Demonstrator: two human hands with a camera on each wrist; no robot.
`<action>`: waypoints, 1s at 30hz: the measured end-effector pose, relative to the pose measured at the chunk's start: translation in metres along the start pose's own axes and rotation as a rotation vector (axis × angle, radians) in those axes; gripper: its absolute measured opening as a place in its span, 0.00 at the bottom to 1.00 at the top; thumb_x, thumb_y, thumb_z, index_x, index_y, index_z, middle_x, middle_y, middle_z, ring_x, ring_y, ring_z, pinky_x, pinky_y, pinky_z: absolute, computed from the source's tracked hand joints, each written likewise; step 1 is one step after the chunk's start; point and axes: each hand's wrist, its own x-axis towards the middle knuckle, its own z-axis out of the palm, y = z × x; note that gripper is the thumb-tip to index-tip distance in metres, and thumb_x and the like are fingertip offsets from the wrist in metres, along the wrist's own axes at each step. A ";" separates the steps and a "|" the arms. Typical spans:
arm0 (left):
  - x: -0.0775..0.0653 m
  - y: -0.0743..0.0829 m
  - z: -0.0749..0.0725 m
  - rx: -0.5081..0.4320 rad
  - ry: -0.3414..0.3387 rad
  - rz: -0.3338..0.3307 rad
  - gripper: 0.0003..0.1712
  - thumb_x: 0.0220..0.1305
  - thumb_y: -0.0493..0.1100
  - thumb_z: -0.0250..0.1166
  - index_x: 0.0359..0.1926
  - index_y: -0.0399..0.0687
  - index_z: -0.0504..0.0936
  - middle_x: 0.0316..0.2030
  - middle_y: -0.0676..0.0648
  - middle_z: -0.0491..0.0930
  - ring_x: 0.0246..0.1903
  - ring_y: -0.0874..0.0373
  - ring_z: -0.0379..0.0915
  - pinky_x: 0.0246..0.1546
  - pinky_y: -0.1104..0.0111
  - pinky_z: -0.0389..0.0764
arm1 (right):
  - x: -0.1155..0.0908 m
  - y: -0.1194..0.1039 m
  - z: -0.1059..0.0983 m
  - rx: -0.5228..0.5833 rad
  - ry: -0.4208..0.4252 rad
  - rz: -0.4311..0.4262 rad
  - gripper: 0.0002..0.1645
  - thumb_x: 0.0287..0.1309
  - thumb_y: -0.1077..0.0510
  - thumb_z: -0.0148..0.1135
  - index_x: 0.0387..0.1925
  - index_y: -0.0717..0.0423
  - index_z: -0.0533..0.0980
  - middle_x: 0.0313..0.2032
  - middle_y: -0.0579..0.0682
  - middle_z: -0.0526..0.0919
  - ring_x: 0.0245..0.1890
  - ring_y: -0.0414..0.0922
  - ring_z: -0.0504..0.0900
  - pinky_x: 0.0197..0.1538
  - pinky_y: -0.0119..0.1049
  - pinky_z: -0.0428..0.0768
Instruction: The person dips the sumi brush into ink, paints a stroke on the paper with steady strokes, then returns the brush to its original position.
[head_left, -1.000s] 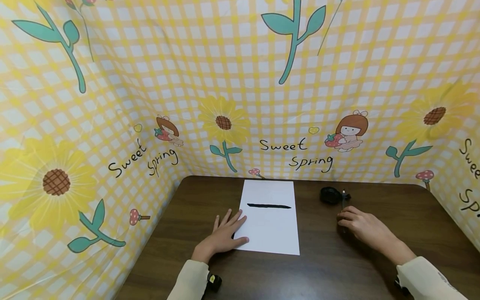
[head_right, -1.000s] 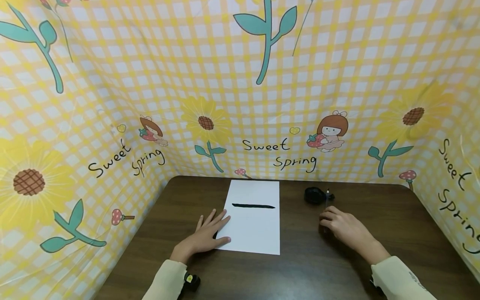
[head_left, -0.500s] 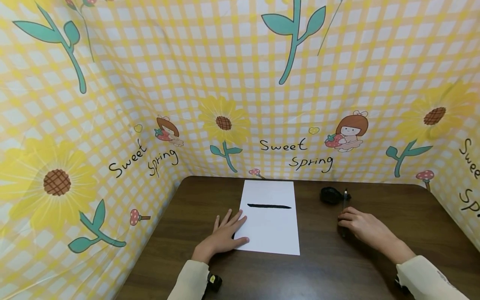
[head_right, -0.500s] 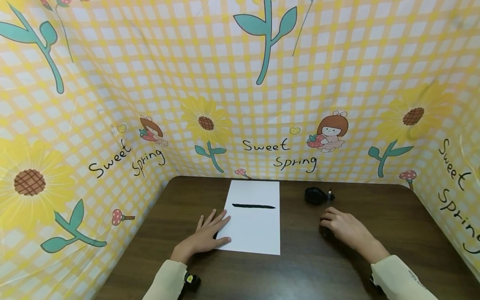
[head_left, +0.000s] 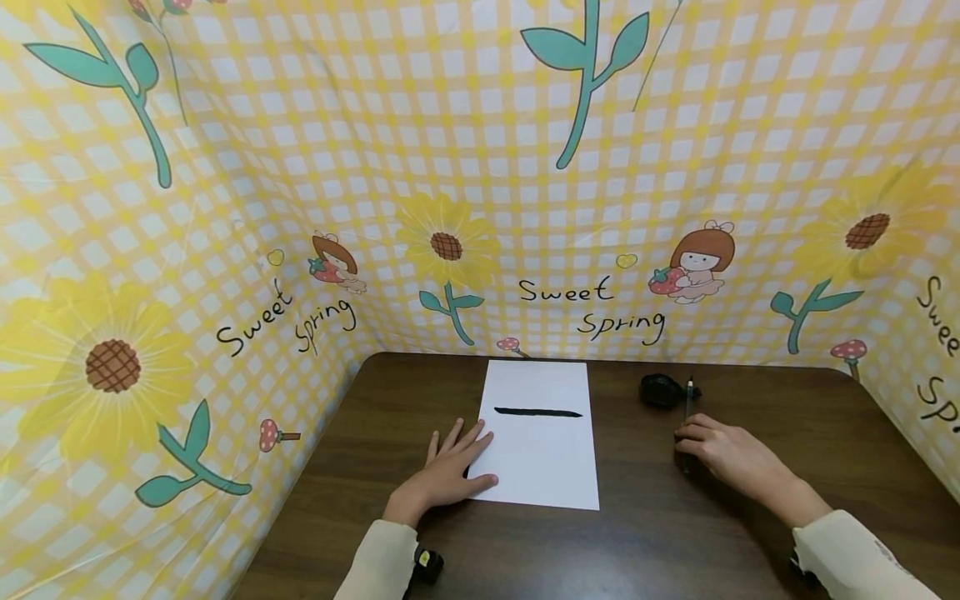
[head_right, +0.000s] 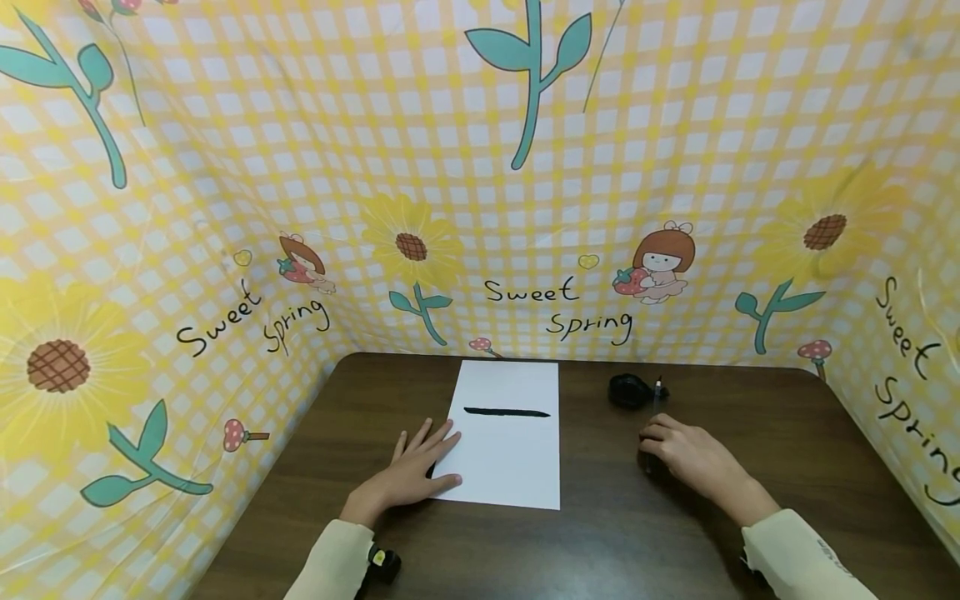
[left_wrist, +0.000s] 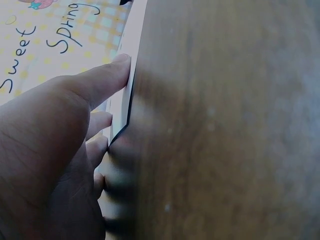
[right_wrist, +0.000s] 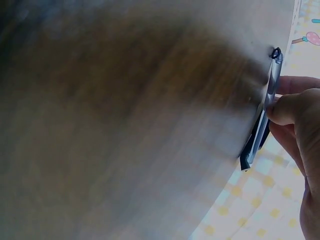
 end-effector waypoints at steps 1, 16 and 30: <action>0.000 0.000 0.000 0.002 0.001 -0.001 0.47 0.74 0.69 0.61 0.85 0.57 0.59 0.87 0.48 0.47 0.86 0.36 0.31 0.78 0.28 0.29 | 0.000 0.000 0.000 -0.002 0.003 0.002 0.27 0.36 0.70 0.87 0.43 0.52 0.90 0.45 0.50 0.90 0.47 0.50 0.86 0.36 0.38 0.88; 0.000 -0.002 -0.001 -0.020 -0.019 0.007 0.46 0.75 0.68 0.60 0.85 0.56 0.60 0.87 0.47 0.45 0.86 0.37 0.29 0.78 0.28 0.27 | -0.002 0.002 -0.003 0.036 0.092 0.016 0.09 0.65 0.65 0.70 0.44 0.54 0.88 0.46 0.52 0.89 0.46 0.51 0.85 0.39 0.43 0.88; -0.004 -0.001 -0.005 -0.071 -0.006 0.030 0.49 0.74 0.66 0.63 0.85 0.50 0.59 0.86 0.38 0.43 0.85 0.33 0.31 0.77 0.27 0.27 | 0.000 0.004 -0.021 0.091 0.179 0.161 0.25 0.35 0.71 0.79 0.42 0.55 0.89 0.45 0.53 0.90 0.47 0.53 0.86 0.36 0.46 0.87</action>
